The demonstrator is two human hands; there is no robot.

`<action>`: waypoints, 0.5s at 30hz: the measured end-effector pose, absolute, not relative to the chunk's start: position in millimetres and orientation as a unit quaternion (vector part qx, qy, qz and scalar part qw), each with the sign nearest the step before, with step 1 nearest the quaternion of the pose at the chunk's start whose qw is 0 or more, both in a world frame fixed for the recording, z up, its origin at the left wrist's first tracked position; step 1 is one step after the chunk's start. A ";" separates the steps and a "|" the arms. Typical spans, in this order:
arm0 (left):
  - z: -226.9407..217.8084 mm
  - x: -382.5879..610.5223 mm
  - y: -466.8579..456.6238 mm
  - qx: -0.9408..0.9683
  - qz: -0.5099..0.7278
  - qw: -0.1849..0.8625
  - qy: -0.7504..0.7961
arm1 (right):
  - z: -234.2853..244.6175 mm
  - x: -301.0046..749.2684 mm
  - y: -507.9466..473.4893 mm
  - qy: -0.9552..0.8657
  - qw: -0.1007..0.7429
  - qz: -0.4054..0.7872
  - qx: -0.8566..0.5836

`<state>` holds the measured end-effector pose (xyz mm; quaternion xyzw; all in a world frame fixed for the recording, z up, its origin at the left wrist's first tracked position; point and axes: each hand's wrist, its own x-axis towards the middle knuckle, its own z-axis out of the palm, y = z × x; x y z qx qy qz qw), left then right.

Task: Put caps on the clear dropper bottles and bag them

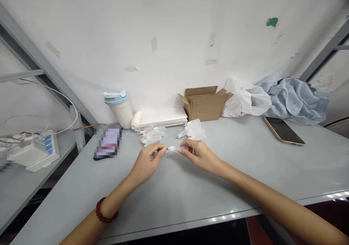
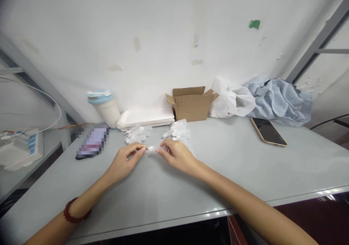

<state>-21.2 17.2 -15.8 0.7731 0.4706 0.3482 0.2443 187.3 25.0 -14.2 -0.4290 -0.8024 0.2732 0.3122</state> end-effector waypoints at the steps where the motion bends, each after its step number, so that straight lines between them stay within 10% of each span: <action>1: -15.6 -23.1 18.0 0.769 0.357 0.239 0.473 | -14.1 188.2 26.2 -0.800 0.324 0.274 -0.424; 15: -14.3 -22.4 19.0 0.772 0.367 0.228 0.466 | -16.9 187.4 26.1 -0.791 0.376 0.260 -0.406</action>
